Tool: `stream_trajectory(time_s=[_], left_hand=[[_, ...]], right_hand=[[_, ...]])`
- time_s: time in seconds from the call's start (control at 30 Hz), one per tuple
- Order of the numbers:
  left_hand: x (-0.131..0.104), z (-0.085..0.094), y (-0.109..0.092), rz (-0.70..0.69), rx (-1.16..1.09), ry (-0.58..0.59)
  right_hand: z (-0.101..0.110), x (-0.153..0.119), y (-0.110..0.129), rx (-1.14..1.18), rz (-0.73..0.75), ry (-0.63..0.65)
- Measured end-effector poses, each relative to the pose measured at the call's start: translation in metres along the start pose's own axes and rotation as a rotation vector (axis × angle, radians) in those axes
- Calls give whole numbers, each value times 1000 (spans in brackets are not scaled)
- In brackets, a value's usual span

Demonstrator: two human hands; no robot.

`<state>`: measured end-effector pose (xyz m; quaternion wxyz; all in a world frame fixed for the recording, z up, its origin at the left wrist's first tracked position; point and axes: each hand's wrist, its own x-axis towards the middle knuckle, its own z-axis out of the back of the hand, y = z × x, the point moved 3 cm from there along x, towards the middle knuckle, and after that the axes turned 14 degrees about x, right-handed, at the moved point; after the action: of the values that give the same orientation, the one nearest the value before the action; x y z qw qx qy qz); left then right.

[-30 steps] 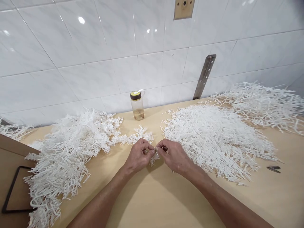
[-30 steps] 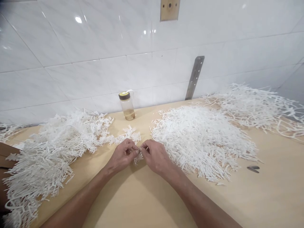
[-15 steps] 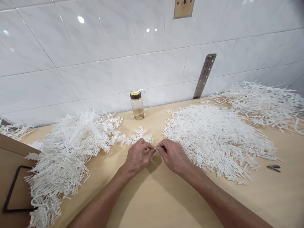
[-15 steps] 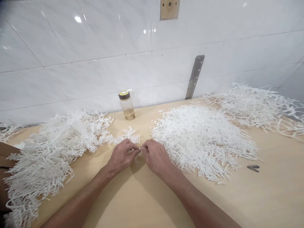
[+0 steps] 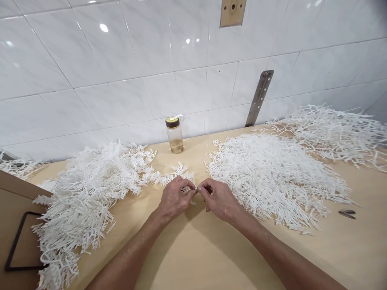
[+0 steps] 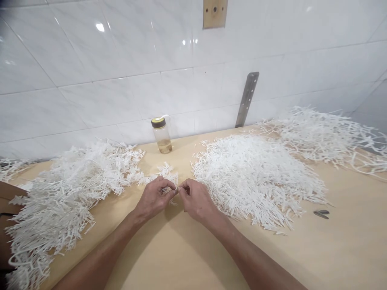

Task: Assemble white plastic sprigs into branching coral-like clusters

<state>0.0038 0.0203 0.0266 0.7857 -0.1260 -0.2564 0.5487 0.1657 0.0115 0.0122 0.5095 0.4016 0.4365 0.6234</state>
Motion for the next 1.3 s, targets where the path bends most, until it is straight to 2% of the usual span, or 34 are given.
stream_trajectory(time_s=[0.1,0.3,0.47,0.53,0.6,0.73,0.8,0.87,0.97,1.03,1.2,1.3], left_hand=[[0,0,0,13,-17,28],[0,-5,1,117,-101,163],[-1,-8,-2,120,-118,205],[-2,-11,-2,141,-247,258],[-3,-13,-1,158,-374,297],[-2,-14,5,168,-495,255],[-1,-14,9,191,-558,257],[0,-14,11,205,-603,265],[1,-14,10,178,-644,258],[2,-13,9,154,-667,251],[2,-13,7,178,-727,286],[1,-13,6,219,-747,301]], right_hand=[[0,0,1,-72,56,-16],[-6,-3,1,-337,287,4],[-12,0,-1,-519,302,54],[-3,6,-2,-574,274,-28],[14,12,-4,-577,256,-182],[50,15,-1,-503,308,-475],[57,12,3,-448,323,-526],[52,9,7,-331,311,-438],[31,5,12,-130,269,-183],[19,1,14,-61,248,-85],[12,-1,12,18,104,10],[14,0,12,18,82,25]])
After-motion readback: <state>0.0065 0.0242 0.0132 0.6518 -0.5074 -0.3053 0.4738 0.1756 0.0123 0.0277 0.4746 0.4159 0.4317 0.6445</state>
